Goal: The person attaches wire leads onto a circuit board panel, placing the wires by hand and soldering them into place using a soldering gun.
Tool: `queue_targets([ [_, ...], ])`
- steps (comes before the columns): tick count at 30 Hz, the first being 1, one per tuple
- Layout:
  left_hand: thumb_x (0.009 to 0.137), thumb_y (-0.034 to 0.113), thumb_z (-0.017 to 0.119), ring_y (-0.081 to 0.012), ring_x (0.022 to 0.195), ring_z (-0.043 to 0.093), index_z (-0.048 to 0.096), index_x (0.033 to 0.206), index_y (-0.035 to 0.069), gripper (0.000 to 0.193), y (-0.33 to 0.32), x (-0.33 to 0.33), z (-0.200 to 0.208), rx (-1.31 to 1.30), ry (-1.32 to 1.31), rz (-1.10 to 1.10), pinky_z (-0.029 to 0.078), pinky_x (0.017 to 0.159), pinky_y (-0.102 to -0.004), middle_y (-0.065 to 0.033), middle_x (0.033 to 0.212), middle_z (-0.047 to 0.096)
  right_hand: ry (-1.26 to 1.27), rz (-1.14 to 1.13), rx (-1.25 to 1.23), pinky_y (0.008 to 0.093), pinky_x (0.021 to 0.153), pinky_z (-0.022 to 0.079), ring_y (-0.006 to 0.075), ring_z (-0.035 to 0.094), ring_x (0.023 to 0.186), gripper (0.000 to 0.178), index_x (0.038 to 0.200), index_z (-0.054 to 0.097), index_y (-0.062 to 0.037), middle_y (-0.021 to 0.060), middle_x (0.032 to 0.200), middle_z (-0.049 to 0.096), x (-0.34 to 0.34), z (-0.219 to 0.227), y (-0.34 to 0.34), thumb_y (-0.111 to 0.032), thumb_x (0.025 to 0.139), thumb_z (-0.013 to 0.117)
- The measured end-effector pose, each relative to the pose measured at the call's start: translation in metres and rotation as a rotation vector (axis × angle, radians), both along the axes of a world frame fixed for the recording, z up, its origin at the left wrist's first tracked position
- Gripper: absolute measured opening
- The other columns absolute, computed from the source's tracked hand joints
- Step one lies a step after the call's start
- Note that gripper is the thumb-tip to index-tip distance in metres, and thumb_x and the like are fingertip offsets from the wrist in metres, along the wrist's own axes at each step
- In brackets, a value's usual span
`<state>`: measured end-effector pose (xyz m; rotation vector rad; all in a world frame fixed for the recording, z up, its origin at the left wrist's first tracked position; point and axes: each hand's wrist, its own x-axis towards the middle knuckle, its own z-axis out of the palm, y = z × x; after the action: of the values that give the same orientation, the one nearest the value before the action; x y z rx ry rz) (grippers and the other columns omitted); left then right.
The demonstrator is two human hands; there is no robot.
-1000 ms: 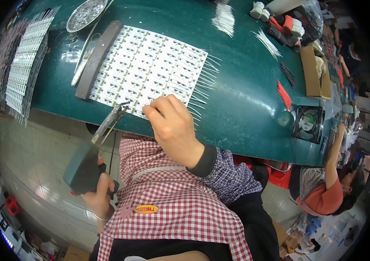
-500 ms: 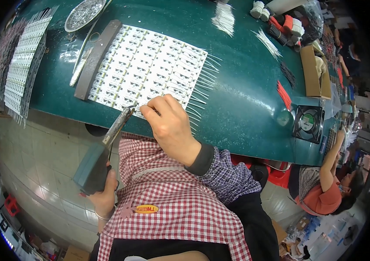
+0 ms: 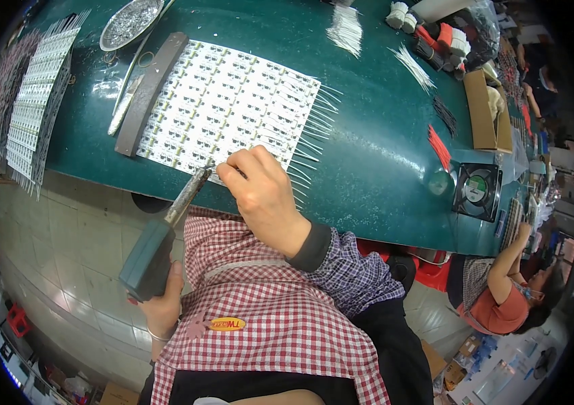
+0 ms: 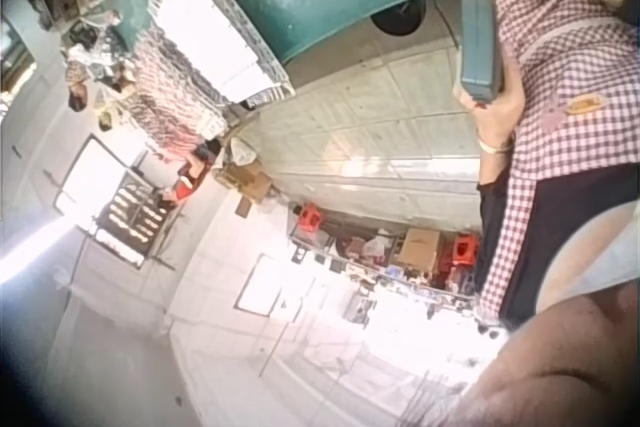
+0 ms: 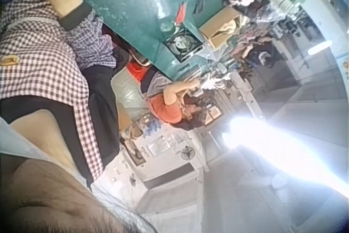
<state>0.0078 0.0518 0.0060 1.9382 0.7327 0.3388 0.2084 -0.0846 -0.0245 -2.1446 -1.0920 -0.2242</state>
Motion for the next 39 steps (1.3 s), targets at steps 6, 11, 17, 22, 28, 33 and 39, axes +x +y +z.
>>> queue_targets([
  [6, 0.085, 0.003, 0.073, -0.0102, 0.068, 0.057, 0.063, 0.109, -0.002, 0.026, 0.002, -0.017, -0.012, -0.036, -0.025, -0.061, 0.046, 0.058, -0.0242, -0.0051, 0.092, 0.065, -0.009, -0.004, 0.000, 0.0333, 0.068, 0.049, 0.0242, 0.055, 0.081, 0.027, 0.095, 0.065, -0.0028, 0.0074, 0.090, 0.059, 0.001, 0.001, 0.000, 0.003, 0.069, 0.061],
  [11, 0.086, -0.003, 0.069, -0.0090, 0.063, 0.053, 0.060, 0.116, -0.002, 0.031, 0.003, -0.022, -0.014, -0.061, -0.054, -0.061, 0.043, 0.053, -0.0231, -0.0060, 0.095, 0.064, -0.011, -0.001, -0.007, 0.0334, 0.068, 0.049, 0.0243, 0.055, 0.081, 0.028, 0.095, 0.065, -0.0028, 0.0078, 0.090, 0.059, 0.001, 0.000, -0.001, 0.003, 0.068, 0.062],
  [17, 0.087, -0.004, 0.067, -0.0073, 0.062, 0.051, 0.061, 0.117, -0.002, 0.031, 0.003, -0.017, -0.010, -0.049, -0.040, -0.063, 0.040, 0.053, -0.0217, -0.0044, 0.093, 0.063, 0.012, -0.013, -0.020, 0.0338, 0.068, 0.050, 0.0244, 0.057, 0.083, 0.028, 0.095, 0.066, -0.0033, 0.0081, 0.092, 0.059, -0.001, 0.001, -0.002, 0.004, 0.069, 0.062],
  [22, 0.086, -0.004, 0.068, -0.0067, 0.065, 0.052, 0.062, 0.115, -0.002, 0.029, 0.003, -0.018, -0.011, -0.045, -0.011, -0.064, 0.040, 0.055, -0.0211, -0.0026, 0.091, 0.063, 0.011, -0.009, -0.039, 0.0334, 0.069, 0.050, 0.0241, 0.057, 0.084, 0.027, 0.096, 0.066, -0.0035, 0.0079, 0.092, 0.060, -0.001, 0.004, -0.002, 0.003, 0.069, 0.061],
  [28, 0.087, 0.000, 0.070, -0.0067, 0.067, 0.053, 0.063, 0.112, -0.001, 0.026, 0.004, -0.016, -0.015, -0.016, 0.005, -0.091, 0.042, 0.058, -0.0220, -0.0016, 0.091, 0.063, 0.009, -0.006, -0.038, 0.0332, 0.069, 0.050, 0.0239, 0.056, 0.083, 0.028, 0.096, 0.065, -0.0035, 0.0075, 0.092, 0.059, 0.001, 0.003, -0.001, 0.003, 0.069, 0.062],
  [33, 0.077, 0.007, 0.078, -0.0217, 0.061, 0.065, 0.069, 0.090, -0.002, 0.018, 0.001, -0.002, -0.004, -0.042, 0.000, 0.012, 0.050, 0.058, -0.0303, -0.0110, 0.080, 0.069, 0.008, -0.004, -0.040, 0.0332, 0.068, 0.050, 0.0238, 0.056, 0.082, 0.028, 0.096, 0.065, -0.0035, 0.0072, 0.091, 0.059, 0.000, 0.002, -0.001, 0.004, 0.069, 0.062],
  [39, 0.086, 0.000, 0.070, -0.0075, 0.063, 0.053, 0.063, 0.107, -0.002, 0.022, 0.003, -0.019, -0.012, -0.034, -0.024, -0.045, 0.041, 0.054, -0.0222, -0.0015, 0.080, 0.061, -0.005, -0.004, -0.037, 0.0331, 0.068, 0.050, 0.0236, 0.056, 0.082, 0.028, 0.096, 0.065, -0.0037, 0.0071, 0.092, 0.059, 0.001, 0.002, -0.001, 0.003, 0.070, 0.062],
])
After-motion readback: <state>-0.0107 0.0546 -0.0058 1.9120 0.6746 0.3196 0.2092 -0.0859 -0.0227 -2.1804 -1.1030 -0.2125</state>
